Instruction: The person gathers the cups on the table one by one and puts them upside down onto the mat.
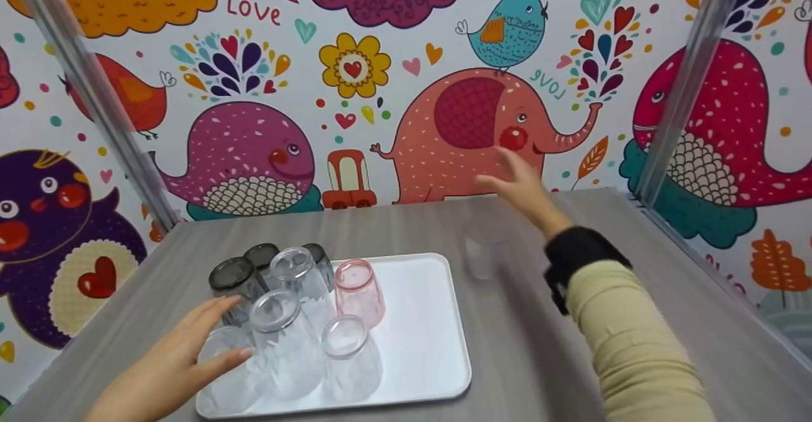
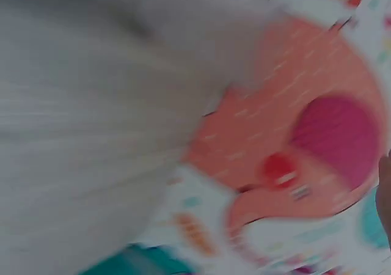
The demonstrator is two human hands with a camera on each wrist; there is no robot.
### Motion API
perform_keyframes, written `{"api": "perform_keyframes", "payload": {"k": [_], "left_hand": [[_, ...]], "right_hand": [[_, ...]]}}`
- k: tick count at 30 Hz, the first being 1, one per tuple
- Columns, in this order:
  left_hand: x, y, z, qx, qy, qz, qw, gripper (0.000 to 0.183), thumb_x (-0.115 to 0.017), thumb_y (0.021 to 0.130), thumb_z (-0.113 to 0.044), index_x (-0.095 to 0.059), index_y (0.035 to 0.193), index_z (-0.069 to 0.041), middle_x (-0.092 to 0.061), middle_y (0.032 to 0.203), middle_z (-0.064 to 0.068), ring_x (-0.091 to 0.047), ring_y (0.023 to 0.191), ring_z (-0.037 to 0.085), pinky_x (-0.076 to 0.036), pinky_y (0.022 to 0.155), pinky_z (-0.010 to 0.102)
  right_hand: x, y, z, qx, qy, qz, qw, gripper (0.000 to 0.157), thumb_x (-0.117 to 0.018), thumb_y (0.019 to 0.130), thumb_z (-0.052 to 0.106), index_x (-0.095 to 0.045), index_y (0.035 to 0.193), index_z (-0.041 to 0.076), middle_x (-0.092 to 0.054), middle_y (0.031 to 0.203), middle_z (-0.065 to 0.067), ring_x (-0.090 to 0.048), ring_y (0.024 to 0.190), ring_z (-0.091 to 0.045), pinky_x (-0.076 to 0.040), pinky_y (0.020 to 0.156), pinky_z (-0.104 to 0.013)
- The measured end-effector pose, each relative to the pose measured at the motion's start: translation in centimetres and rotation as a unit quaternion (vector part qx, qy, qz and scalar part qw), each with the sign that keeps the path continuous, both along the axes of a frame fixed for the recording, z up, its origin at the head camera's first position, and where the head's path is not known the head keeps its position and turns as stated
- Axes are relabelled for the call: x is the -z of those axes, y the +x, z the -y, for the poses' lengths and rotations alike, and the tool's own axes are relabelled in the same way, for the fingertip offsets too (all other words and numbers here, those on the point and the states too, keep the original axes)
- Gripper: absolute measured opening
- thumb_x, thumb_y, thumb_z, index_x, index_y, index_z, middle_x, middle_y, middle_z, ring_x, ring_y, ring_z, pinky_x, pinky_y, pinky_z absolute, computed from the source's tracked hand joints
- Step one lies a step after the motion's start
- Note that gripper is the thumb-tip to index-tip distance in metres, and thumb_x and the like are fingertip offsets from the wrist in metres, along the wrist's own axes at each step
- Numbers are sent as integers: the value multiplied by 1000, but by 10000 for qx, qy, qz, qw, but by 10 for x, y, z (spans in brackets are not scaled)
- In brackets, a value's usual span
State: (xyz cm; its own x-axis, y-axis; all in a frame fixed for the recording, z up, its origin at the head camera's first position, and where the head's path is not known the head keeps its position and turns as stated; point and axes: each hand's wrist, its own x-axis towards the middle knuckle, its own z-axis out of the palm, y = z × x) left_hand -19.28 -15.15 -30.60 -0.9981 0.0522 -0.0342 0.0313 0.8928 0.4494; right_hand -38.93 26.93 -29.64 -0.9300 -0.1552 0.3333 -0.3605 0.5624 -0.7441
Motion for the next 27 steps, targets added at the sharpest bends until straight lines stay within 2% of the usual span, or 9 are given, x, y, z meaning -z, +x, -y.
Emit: {"api": "perform_keyframes", "payload": {"k": [2, 4, 7, 10, 14, 17, 22, 27], "left_hand": [[0, 0, 1, 52, -31, 63, 10000, 78, -69, 76, -45, -38, 137, -8, -33, 140, 23, -40, 120, 43, -36, 92, 61], [1, 0, 2, 82, -72, 102, 9999, 78, -70, 75, -44, -39, 137, -8, -34, 139, 23, -41, 119, 42, -37, 91, 60], [1, -2, 1, 123, -115, 190, 9997, 79, -70, 74, -45, -39, 136, -8, -36, 138, 23, -42, 118, 42, -38, 89, 61], [2, -3, -2, 170, -143, 243, 9995, 80, -71, 73, -46, -39, 136, -9, -37, 137, 22, -43, 117, 42, -38, 89, 61], [3, -4, -6, 203, -186, 295, 9992, 80, -72, 72, -47, -40, 136, -10, -37, 137, 21, -44, 116, 42, -37, 89, 61], [4, -4, -6, 210, -195, 312, 9991, 80, -72, 72, -47, -40, 136, -10, -38, 137, 21, -43, 117, 42, -37, 89, 61], [4, -3, -6, 193, -186, 368, 9990, 80, -71, 72, -47, -41, 136, -10, -39, 137, 20, -43, 117, 42, -38, 88, 61], [2, -3, -5, 196, -105, 392, 9990, 78, -71, 72, -47, -41, 135, -12, -39, 137, 19, -44, 118, 41, -39, 88, 60]], "right_hand": [[23, 4, -25, 196, -851, 638, 9941, 77, -52, 89, 42, -13, 147, 9, -23, 148, -16, -25, 133, -31, -27, 105, -51], [49, 7, -39, 226, -1356, 1057, 9848, 80, -48, 91, 43, -4, 147, 7, -16, 150, -19, -20, 134, -34, -21, 108, -52], [82, 13, -46, 149, -1726, 1415, 9747, 83, -49, 92, 39, 4, 146, 3, -9, 151, -20, -15, 136, -35, -17, 109, -52], [103, 16, -42, -17, -1733, 1650, 9709, 89, -55, 91, 33, 10, 145, 3, -3, 152, -18, -10, 138, -36, -14, 109, -54], [111, 16, -29, -203, -1417, 1803, 9731, 100, -62, 86, 28, 17, 143, 6, 8, 152, -18, 0, 138, -39, -9, 109, -55], [111, 12, -19, -168, -1126, 1858, 9760, 105, -65, 84, 29, 19, 143, 6, 12, 151, -20, 3, 138, -40, -7, 108, -56], [111, 2, -7, -24, -1098, 1812, 9773, 104, -67, 82, 29, 14, 144, 3, 1, 150, -25, -6, 136, -41, -13, 107, -57], [114, 1, -3, 181, -1164, 1712, 9782, 101, -67, 83, 31, 7, 144, 1, -9, 150, -24, -14, 136, -39, -17, 107, -55]]}}
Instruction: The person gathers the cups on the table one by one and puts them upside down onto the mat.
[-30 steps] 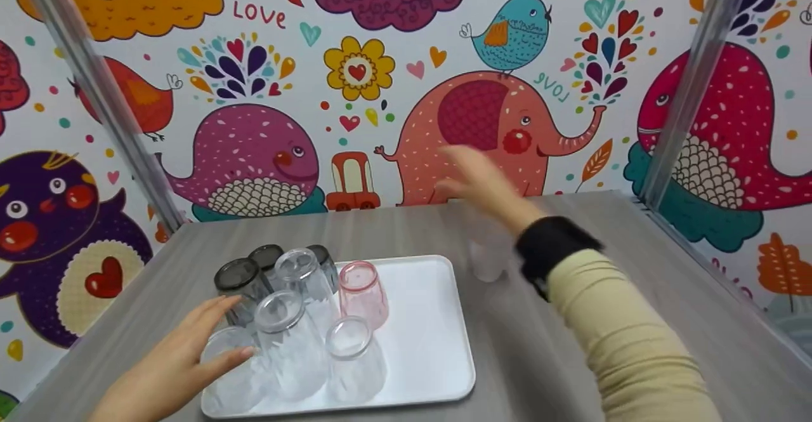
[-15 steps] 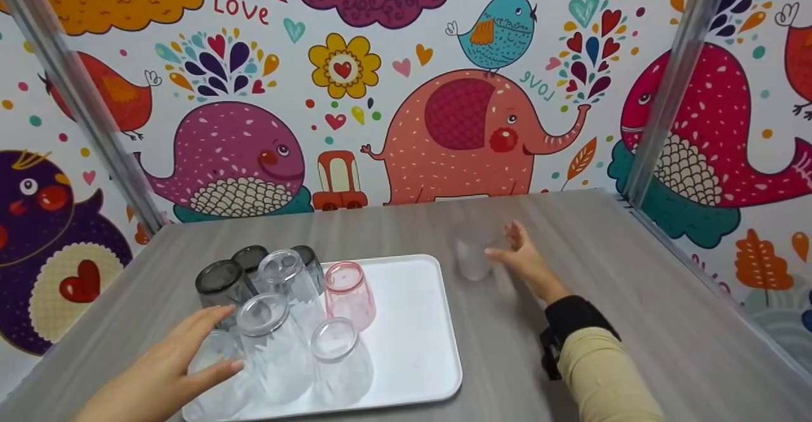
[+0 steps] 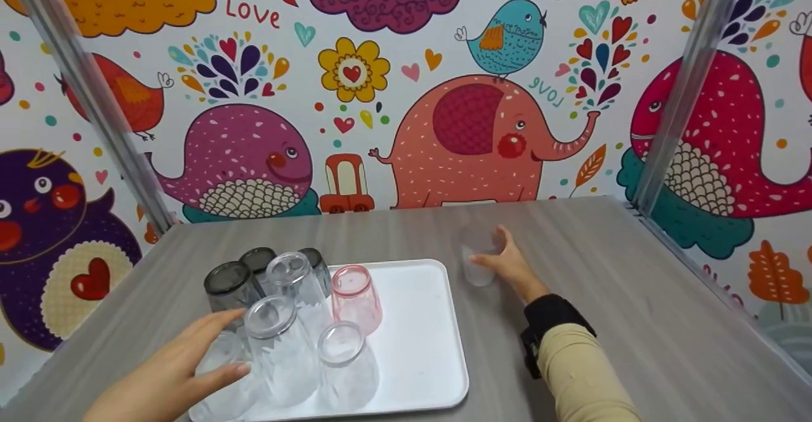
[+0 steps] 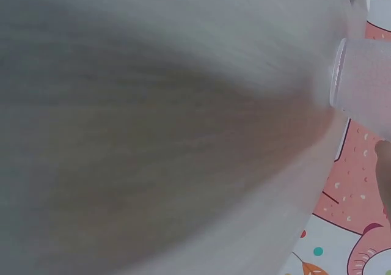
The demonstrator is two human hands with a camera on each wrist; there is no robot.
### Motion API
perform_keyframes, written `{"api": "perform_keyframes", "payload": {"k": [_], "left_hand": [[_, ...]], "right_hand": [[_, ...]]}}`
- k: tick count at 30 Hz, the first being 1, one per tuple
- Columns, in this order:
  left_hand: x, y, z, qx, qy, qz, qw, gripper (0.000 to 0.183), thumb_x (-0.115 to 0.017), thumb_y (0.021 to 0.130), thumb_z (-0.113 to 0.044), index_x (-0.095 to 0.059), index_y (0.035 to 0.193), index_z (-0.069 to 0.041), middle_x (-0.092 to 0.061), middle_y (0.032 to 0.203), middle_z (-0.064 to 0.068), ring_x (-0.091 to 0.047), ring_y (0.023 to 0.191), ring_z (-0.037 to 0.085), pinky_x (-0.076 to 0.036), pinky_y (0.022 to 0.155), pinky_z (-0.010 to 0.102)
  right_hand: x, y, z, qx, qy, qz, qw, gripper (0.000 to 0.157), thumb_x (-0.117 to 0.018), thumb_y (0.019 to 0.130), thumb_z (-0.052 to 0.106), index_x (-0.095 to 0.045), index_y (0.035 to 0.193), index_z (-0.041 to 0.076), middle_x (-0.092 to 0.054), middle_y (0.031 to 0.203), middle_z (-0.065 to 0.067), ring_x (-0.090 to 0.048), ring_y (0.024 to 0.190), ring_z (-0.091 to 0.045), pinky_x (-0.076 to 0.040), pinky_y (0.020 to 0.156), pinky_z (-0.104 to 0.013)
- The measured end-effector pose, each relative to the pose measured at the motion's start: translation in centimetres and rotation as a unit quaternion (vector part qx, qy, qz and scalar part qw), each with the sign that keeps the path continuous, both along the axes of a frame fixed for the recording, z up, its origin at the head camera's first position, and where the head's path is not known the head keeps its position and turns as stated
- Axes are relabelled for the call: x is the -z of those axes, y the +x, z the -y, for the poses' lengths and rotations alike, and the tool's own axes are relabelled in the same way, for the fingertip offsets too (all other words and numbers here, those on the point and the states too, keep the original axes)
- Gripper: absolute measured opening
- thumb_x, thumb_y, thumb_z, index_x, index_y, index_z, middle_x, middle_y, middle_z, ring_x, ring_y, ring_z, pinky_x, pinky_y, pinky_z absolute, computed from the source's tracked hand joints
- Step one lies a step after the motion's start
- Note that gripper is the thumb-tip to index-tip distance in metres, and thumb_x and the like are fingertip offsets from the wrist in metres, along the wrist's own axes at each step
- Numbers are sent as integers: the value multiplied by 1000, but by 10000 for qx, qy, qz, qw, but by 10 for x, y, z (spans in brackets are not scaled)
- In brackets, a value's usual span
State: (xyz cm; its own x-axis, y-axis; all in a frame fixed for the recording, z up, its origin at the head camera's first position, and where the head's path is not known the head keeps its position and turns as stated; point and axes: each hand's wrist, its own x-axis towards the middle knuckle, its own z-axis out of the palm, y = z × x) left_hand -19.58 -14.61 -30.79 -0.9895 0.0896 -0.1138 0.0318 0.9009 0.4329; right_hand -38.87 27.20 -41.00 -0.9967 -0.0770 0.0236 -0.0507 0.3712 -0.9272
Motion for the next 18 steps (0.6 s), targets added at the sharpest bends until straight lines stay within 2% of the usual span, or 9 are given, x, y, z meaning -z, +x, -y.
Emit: {"api": "perform_keyframes", "payload": {"k": [6, 12, 18], "left_hand": [[-1, 1, 1, 51, 39, -105, 9999, 77, -71, 73, -45, -42, 134, -11, -40, 136, 19, -45, 116, 40, -39, 88, 60], [-2, 3, 3, 55, 82, -80, 9999, 76, -70, 74, -45, -41, 135, -10, -39, 137, 19, -43, 119, 39, -37, 90, 61], [-2, 3, 2, 7, 69, -9, 10000, 77, -71, 73, -46, -41, 135, -12, -38, 138, 19, -42, 119, 41, -38, 88, 61]], "right_hand": [[1, 2, 0, -30, 82, -201, 9998, 95, -65, 85, 30, 3, 143, -1, -16, 147, -26, -19, 134, -41, -19, 107, -55], [1, 2, -1, -148, 2, -222, 9996, 89, -62, 87, 27, 1, 143, -2, -16, 146, -27, -18, 133, -41, -19, 107, -55], [2, 2, 0, -140, 25, -191, 9997, 92, -63, 86, 28, 3, 143, -1, -16, 147, -26, -18, 134, -41, -18, 107, -55]]}}
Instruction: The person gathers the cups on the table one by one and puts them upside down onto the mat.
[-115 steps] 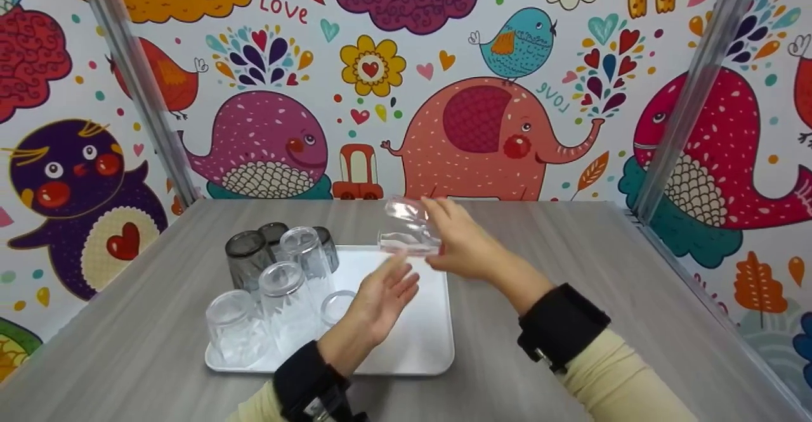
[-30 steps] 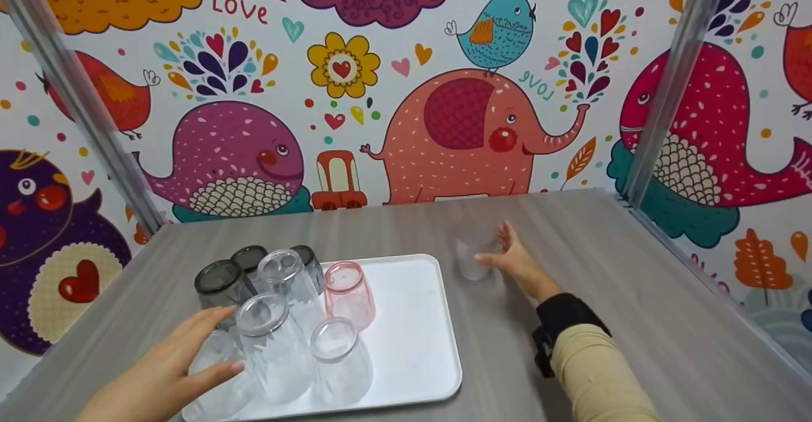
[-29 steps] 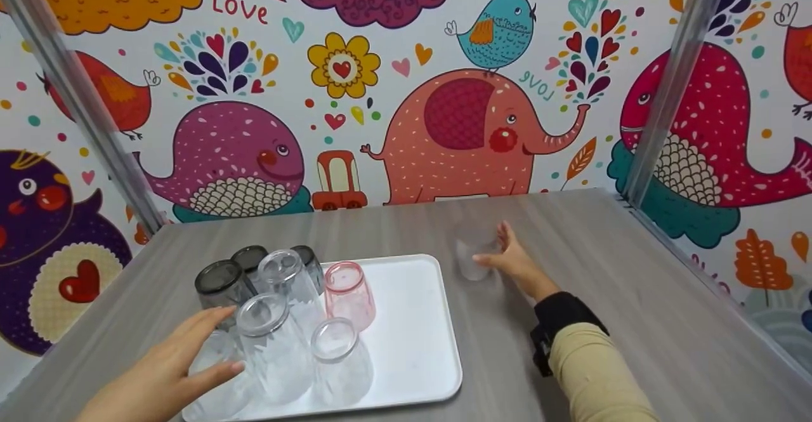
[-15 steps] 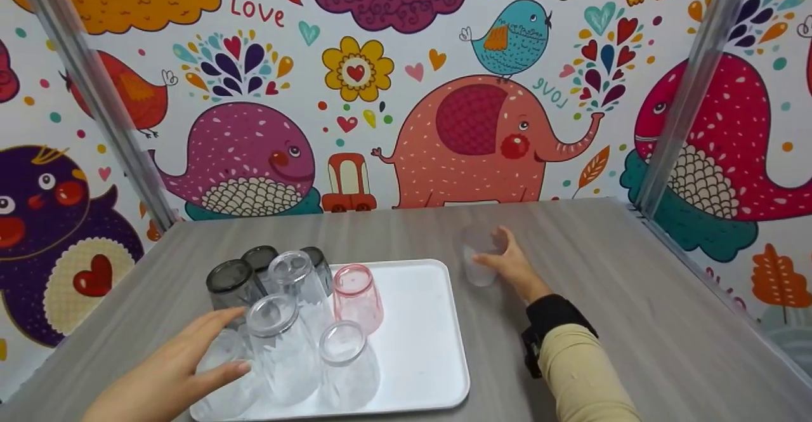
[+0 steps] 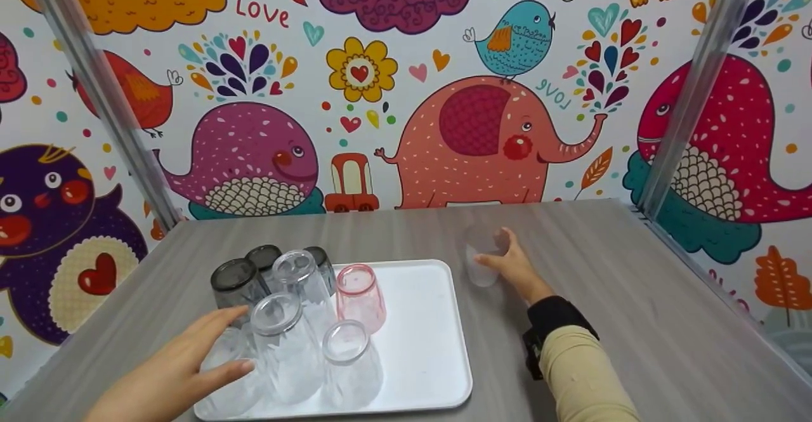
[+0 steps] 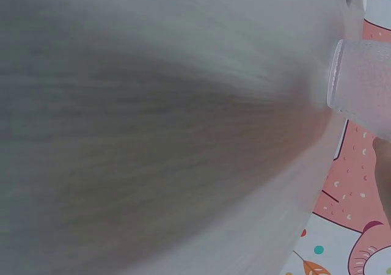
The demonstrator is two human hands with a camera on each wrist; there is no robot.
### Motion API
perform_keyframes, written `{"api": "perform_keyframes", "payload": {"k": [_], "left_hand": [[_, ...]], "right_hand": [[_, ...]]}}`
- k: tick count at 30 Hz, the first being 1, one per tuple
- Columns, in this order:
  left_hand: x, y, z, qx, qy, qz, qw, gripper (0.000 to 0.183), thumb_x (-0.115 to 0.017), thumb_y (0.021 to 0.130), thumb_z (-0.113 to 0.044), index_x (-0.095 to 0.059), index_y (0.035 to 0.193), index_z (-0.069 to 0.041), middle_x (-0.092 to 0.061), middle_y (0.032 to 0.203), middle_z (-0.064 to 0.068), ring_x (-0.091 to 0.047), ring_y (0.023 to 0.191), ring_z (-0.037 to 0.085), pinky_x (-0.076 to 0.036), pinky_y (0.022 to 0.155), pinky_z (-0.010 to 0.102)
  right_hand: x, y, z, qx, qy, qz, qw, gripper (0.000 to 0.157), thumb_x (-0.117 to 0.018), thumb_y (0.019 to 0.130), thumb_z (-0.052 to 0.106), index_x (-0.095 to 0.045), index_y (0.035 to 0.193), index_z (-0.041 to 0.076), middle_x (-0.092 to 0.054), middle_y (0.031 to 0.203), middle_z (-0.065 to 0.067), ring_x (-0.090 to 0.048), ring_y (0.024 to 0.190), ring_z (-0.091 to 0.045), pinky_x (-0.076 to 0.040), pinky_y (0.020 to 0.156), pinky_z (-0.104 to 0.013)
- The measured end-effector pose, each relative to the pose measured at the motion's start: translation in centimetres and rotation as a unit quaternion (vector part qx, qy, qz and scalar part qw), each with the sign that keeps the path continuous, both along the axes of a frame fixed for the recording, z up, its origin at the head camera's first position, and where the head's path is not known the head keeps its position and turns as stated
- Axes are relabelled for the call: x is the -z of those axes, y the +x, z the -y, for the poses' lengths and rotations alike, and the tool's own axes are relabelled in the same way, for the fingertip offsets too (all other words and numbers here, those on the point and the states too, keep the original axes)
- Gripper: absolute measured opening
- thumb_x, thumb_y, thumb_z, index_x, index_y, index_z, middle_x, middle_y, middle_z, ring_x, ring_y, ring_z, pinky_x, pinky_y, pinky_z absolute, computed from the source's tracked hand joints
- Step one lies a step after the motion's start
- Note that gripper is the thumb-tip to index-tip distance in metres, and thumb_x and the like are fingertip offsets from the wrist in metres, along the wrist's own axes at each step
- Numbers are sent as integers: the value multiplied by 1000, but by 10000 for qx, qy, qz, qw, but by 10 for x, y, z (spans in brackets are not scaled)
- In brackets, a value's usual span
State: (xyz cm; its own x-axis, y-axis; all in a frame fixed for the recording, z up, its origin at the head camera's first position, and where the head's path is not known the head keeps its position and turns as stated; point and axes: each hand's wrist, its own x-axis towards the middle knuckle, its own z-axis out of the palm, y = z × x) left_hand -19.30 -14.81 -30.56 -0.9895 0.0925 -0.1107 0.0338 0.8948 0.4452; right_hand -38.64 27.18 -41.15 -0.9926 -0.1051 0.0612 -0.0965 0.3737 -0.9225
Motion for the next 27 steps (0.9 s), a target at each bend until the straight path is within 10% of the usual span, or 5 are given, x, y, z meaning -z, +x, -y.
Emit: {"api": "perform_keyframes", "payload": {"k": [17, 27], "left_hand": [[-1, 4, 2, -89, 85, -24, 9999, 77, -70, 74, -47, -40, 137, -14, -38, 138, 18, -44, 117, 41, -39, 87, 60], [-4, 6, 4, -64, 155, 13, 9999, 77, -68, 76, -46, -39, 137, -10, -39, 138, 17, -43, 119, 39, -36, 92, 60]], "right_hand": [[-2, 0, 3, 114, 80, 90, 9999, 97, -65, 84, 34, 3, 144, 1, -15, 148, -24, -18, 134, -40, -19, 106, -55], [-29, 8, 21, 299, -1965, -42, 9800, 85, -55, 91, 31, 7, 145, 7, -10, 149, -14, -18, 135, -27, -17, 111, -38]]}}
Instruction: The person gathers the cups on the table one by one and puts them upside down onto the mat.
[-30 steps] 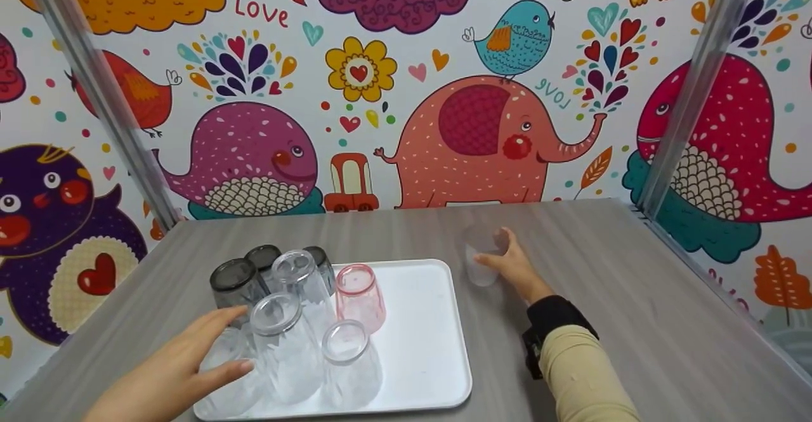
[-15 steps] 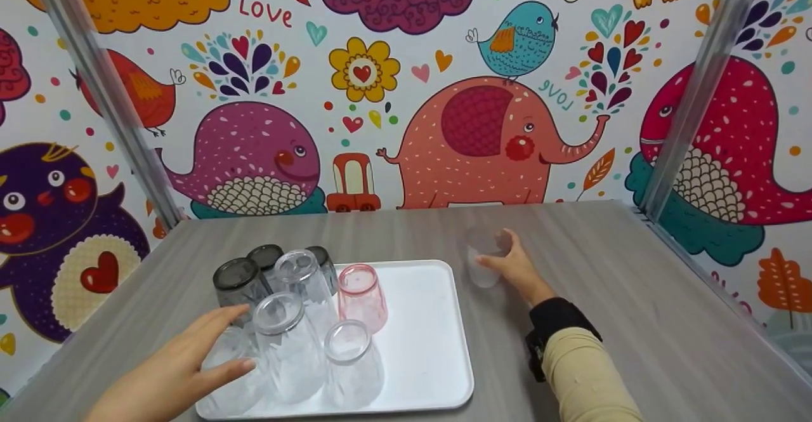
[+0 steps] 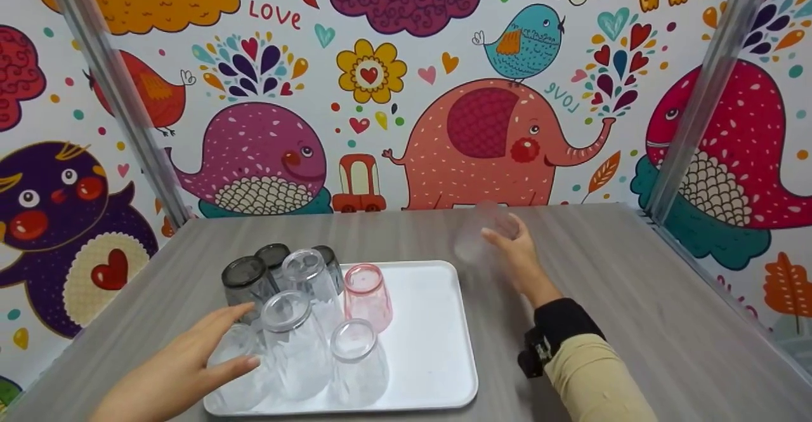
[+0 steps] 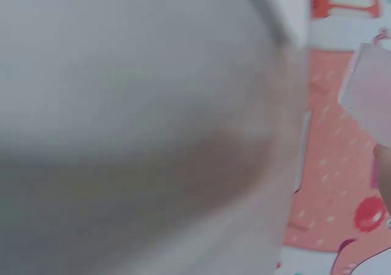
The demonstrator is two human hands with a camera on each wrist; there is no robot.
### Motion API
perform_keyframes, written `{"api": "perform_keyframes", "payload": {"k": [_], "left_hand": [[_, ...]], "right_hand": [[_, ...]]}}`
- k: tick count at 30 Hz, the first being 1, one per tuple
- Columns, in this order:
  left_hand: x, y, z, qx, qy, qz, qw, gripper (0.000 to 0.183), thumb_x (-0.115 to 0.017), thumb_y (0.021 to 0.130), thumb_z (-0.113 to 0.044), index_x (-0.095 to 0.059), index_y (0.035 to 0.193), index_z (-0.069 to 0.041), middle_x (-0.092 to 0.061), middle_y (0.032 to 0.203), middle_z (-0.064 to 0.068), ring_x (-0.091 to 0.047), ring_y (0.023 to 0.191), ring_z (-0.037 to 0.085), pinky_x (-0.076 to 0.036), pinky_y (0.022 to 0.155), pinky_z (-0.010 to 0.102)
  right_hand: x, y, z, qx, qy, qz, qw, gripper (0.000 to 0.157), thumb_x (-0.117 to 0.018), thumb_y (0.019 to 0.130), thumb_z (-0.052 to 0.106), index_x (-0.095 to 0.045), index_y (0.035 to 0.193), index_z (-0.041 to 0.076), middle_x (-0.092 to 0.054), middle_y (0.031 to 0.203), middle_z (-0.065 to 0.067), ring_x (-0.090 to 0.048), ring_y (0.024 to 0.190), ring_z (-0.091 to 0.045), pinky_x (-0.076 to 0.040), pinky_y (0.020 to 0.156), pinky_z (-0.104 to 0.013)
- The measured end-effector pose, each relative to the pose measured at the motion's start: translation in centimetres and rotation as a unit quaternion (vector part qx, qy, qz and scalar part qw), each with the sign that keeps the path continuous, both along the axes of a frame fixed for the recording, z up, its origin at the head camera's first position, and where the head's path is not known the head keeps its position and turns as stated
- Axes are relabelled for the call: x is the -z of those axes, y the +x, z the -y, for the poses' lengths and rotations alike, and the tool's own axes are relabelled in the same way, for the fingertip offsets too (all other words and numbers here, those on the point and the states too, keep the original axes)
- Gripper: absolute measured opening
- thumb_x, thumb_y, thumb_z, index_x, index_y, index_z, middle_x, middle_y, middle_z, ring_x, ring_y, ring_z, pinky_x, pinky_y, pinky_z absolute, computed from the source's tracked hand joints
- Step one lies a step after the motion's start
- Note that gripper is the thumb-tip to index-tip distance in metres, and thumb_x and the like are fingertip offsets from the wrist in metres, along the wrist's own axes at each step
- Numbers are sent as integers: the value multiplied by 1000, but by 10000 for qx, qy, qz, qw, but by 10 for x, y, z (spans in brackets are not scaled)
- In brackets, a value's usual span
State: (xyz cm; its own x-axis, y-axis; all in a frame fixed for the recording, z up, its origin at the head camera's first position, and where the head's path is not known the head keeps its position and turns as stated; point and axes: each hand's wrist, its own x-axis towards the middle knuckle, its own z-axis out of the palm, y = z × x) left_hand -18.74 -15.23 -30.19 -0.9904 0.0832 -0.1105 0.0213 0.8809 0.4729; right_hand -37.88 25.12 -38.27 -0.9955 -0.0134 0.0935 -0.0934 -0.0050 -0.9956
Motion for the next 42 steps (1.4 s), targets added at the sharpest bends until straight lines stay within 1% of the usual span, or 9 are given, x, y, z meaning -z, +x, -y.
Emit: {"api": "perform_keyframes", "payload": {"k": [4, 7, 13, 16, 18, 27, 33, 37, 42], "left_hand": [[-1, 3, -3, 99, 86, -25, 9999, 76, -68, 76, -46, -40, 137, -11, -41, 137, 16, -42, 120, 37, -35, 93, 60], [-1, 5, -4, 246, 281, -69, 9993, 75, -67, 77, -47, -40, 137, -13, -40, 138, 15, -39, 124, 38, -32, 95, 61], [2, 0, -9, 770, 421, -300, 9957, 71, -65, 80, -45, -41, 136, -10, -42, 138, 16, -38, 126, 38, -29, 98, 61], [-3, -5, -17, 1136, 423, -510, 9913, 68, -64, 82, -42, -41, 136, -7, -43, 137, 16, -39, 126, 36, -30, 99, 57], [-10, -9, -24, 1358, 383, -677, 9877, 66, -63, 83, -39, -41, 135, -4, -43, 137, 16, -40, 126, 35, -31, 100, 55], [-53, -44, -76, 1697, -140, -990, 9804, 58, -62, 86, -34, -45, 133, -5, -51, 131, 12, -47, 121, 29, -36, 100, 46], [-64, -72, -116, 1487, 85, -993, 9838, 68, -64, 84, -36, -36, 140, -9, -42, 140, 10, -37, 130, 26, -32, 104, 44], [-56, -91, -136, 1277, 576, -1064, 9844, 75, -66, 82, -36, -30, 143, -10, -36, 144, 11, -32, 133, 25, -31, 105, 43], [-42, -105, -150, 1363, 1256, -1120, 9763, 81, -71, 78, -35, -29, 142, -8, -38, 141, 13, -40, 126, 26, -37, 101, 42]], "right_hand": [[-13, 12, 12, -139, -1408, -116, 9899, 74, -50, 93, 26, -1, 146, 14, -19, 145, -4, -19, 134, -19, -10, 113, -34], [-16, 21, 21, -293, -2491, -202, 9678, 57, -51, 93, 24, -21, 141, 18, -36, 135, 3, -25, 129, -15, -13, 113, -31], [-10, 32, 34, -580, -4677, 179, 8818, 57, -55, 89, 24, -23, 137, 25, -44, 123, 8, -31, 122, -8, -22, 108, -19], [-7, 34, 38, -717, -5511, 286, 8309, 63, -55, 89, 22, -18, 139, 28, -45, 124, 7, -32, 122, -6, -19, 109, -19], [-4, 35, 40, -790, -5853, 292, 8064, 59, -54, 89, 19, -21, 138, 27, -50, 121, 4, -36, 121, -6, -24, 107, -19], [-4, 37, 45, -1066, -6551, 263, 7475, 45, -54, 90, 10, -31, 128, 17, -51, 115, -2, -49, 110, -13, -28, 105, -20], [-13, 54, 64, -1114, -6447, 331, 7556, 50, -55, 89, 18, -27, 130, 19, -47, 120, 1, -32, 123, -7, -17, 109, -18], [-20, 68, 83, -1225, -6248, 364, 7702, 53, -51, 90, 25, -23, 134, 20, -40, 128, 4, -25, 128, -6, -17, 110, -20], [-27, 79, 103, -1562, -6225, 133, 7667, 63, -50, 91, 22, -11, 141, 23, -26, 137, 6, -17, 133, -7, -14, 111, -21]]}}
